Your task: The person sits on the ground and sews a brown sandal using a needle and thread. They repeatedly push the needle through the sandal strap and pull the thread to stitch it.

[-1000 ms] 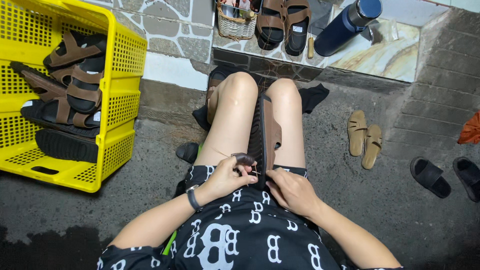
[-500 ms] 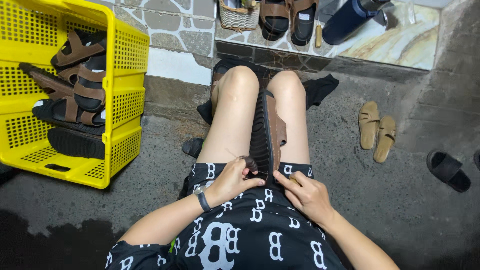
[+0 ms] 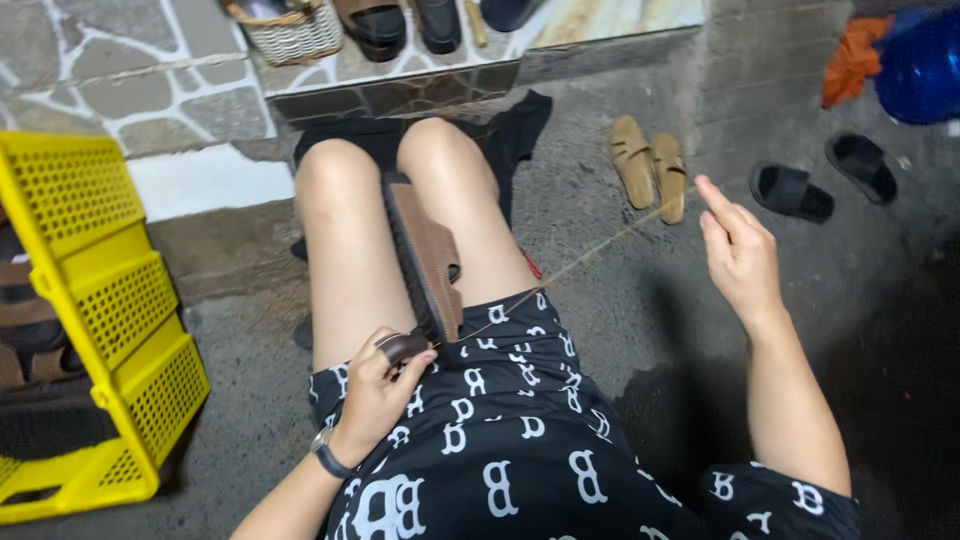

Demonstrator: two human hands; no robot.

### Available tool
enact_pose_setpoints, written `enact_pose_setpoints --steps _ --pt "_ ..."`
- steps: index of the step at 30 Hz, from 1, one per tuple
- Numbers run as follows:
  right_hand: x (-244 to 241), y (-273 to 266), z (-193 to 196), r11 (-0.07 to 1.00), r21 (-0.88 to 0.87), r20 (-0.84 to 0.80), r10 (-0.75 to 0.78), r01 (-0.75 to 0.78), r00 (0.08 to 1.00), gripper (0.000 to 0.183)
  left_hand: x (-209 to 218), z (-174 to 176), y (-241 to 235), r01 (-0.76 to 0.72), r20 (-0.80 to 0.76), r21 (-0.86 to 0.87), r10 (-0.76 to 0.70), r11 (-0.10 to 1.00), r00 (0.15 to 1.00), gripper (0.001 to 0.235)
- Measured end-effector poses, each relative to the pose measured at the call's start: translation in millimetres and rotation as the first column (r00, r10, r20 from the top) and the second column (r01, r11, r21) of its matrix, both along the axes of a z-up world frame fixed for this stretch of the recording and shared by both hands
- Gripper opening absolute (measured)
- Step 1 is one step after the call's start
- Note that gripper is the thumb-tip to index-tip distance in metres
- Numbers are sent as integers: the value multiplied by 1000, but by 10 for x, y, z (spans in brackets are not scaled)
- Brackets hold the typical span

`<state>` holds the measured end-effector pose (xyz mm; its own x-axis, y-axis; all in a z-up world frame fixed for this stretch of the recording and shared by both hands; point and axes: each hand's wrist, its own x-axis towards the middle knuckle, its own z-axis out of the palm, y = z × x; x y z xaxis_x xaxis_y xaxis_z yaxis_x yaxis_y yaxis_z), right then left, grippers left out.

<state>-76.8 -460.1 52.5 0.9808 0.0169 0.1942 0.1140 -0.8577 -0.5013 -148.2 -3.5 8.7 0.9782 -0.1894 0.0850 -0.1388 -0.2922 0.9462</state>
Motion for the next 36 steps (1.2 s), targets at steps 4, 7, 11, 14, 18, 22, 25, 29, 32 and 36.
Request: enact_pose_setpoints --steps 4,7,11,14,18,22,25,29,32,36 --pt "31 -18 -59 998 54 -88 -20 24 996 43 -12 32 39 -27 6 26 26 999 1000 10" --pt "142 604 448 872 -480 -730 -339 -92 594 70 63 165 80 -23 111 111 10 994 994 18" --pt "-237 1256 626 857 31 -756 357 -514 549 29 122 192 101 -162 281 221 96 962 955 40" --pt "-398 1579 411 719 134 -311 684 -682 660 29 131 166 -6 -46 238 85 24 995 971 53" --pt "-400 1838 -55 707 -42 -82 702 -706 707 34 124 -21 -192 -56 180 15 52 998 982 71" --pt "-372 1912 -249 686 -124 -20 720 -717 693 35 90 -98 -230 -100 150 -55 107 993 983 75" --pt "-366 1867 -298 677 -96 -63 728 -730 683 38 75 -157 -229 -107 140 -71 116 992 983 78" --pt "-331 1879 -240 691 -31 -106 717 -723 689 39 91 -137 -199 -100 132 -95 112 990 985 76" --pt "-313 1903 -153 671 -83 -156 722 -737 674 40 133 -79 -142 -50 111 -109 62 993 992 72" --pt "-334 1952 -9 627 -308 -133 716 -715 685 40 179 -135 -134 -6 98 -123 18 992 995 66"
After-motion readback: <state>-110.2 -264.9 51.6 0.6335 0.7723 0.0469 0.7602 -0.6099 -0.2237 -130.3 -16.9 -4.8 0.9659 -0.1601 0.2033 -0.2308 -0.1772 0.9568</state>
